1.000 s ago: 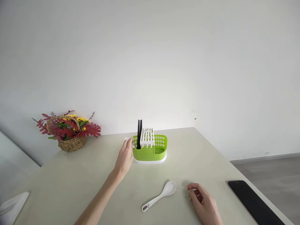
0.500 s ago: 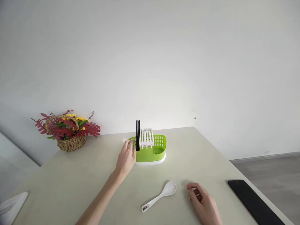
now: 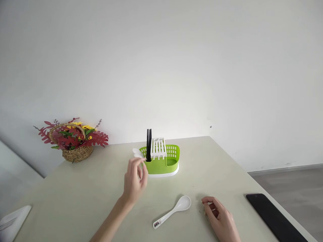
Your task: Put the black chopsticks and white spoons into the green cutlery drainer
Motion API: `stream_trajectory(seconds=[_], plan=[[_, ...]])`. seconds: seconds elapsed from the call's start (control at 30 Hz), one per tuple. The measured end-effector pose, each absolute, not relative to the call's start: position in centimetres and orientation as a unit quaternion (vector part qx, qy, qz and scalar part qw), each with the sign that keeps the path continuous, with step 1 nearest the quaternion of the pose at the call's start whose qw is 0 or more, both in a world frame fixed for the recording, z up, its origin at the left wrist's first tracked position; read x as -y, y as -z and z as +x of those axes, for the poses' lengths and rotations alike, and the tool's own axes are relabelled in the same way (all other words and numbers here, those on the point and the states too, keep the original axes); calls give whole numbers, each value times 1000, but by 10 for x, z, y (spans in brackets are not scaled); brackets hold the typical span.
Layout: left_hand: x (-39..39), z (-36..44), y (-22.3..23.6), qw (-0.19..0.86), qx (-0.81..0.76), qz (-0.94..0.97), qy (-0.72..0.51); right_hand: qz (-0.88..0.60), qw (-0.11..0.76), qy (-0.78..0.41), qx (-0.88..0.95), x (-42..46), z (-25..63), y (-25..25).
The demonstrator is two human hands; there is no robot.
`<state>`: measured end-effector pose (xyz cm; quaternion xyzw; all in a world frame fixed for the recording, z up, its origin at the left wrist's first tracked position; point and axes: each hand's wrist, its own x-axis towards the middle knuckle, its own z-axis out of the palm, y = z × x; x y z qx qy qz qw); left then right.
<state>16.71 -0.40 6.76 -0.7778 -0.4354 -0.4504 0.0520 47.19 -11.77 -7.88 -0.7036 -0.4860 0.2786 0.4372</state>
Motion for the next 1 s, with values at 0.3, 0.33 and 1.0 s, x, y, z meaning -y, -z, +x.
stream_trajectory(seconds=[0.3, 0.33, 1.0], plan=[[71, 221, -28, -91, 337, -933, 87, -704, 406, -305, 497, 116, 482, 84], [73, 228, -23, -88, 345, -932, 64, -703, 408, -305, 496, 116, 481, 83], [50, 216, -20, -184, 375, -900, 121, -709, 449, -262, 477, 119, 467, 76]])
